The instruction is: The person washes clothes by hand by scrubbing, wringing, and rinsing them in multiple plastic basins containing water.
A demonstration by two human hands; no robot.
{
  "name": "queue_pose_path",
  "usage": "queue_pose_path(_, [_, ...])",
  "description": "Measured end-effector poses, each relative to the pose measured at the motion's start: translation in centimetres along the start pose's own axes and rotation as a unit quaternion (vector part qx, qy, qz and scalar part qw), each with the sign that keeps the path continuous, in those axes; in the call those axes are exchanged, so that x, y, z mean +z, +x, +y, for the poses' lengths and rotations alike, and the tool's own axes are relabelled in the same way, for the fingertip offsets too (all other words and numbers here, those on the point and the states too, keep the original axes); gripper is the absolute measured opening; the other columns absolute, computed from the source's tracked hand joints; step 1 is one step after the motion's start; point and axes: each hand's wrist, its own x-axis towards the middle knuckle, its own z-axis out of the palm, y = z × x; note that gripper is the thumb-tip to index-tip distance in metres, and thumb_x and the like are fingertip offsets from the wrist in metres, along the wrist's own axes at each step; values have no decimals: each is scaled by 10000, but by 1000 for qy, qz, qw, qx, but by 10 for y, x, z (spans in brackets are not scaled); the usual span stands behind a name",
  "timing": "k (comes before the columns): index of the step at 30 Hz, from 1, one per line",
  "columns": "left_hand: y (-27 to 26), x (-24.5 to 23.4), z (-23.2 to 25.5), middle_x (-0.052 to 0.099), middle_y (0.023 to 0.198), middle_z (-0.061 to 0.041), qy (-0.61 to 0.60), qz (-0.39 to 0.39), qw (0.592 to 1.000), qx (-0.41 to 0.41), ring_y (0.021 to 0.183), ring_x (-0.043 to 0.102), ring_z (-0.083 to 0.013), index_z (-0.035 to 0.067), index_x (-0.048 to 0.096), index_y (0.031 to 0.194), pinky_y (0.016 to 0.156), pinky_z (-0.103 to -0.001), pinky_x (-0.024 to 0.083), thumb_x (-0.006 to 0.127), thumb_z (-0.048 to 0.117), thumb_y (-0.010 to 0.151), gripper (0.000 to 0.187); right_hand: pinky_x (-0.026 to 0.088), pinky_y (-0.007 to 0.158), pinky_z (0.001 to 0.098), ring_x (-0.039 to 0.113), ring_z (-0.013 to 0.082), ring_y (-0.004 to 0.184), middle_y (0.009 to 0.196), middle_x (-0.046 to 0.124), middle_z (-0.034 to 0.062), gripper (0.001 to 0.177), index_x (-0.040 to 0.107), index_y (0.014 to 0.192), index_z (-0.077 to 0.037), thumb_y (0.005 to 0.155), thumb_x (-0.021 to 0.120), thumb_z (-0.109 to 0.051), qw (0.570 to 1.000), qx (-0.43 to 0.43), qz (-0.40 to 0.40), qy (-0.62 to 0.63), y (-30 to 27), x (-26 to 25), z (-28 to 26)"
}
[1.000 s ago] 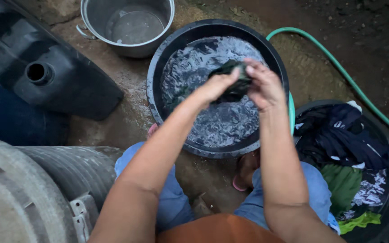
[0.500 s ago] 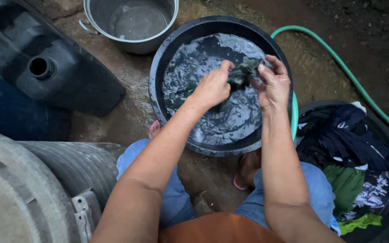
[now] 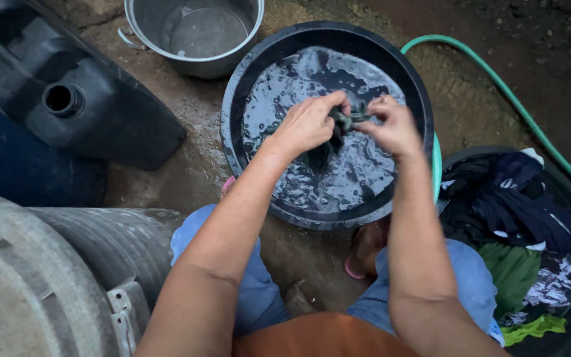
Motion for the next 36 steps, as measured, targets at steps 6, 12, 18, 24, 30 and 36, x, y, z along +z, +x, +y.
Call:
queue_pose_path(6, [5,3,-10,712,881,-139,23,101,995,10,883,698,-367,86,645,830,755,-469,539,610,-5,756,122,357,594,224,468,46,668,754,550,-59,205,610,814,-68,905,793,-76,952,211,-85,202,-4,-11,-14])
queue_pose_path(12, [8,-10,-17,689,768,-102,0,105,990,-90,773,696,-292,96,665,820,705,-403,528,596,-33,714,181,435,598,213,550,55,654,787,640,-26,123,697,883,-51,970,739,-128,943,240,10,232,4,-10,-21])
queue_pose_path(18, [24,-12,-35,605,840,-122,-367,-24,930,-6,805,548,-157,12,595,926,710,-309,456,443,-171,753,293,538,746,263,683,154,839,940,714,53,233,636,1173,-3,996,696,-142,939,150,59,302,0,-32,-90])
queue_pose_path(24, [12,-9,-3,712,912,-58,-181,45,982,8,888,739,-175,75,651,1033,805,-321,576,453,-130,781,381,537,626,336,665,173,704,840,693,74,330,649,1044,2,777,822,-86,965,158,-204,51,7,17,-37])
queue_pose_path(30, [3,-17,-2,643,1132,-117,-34,102,994,-31,967,687,-287,100,624,1168,866,-413,555,565,-39,826,374,595,964,462,751,374,1017,1152,772,146,388,783,1145,-251,768,760,-165,860,163,-305,-375,-40,125,176])
queue_pose_path(36, [-3,-16,-8,625,1149,-150,-9,101,993,-55,1075,646,-347,88,609,1191,939,-446,522,584,7,871,332,423,1066,571,386,378,1423,1521,447,114,394,731,1179,-248,791,732,-178,752,221,-431,-447,-164,188,228])
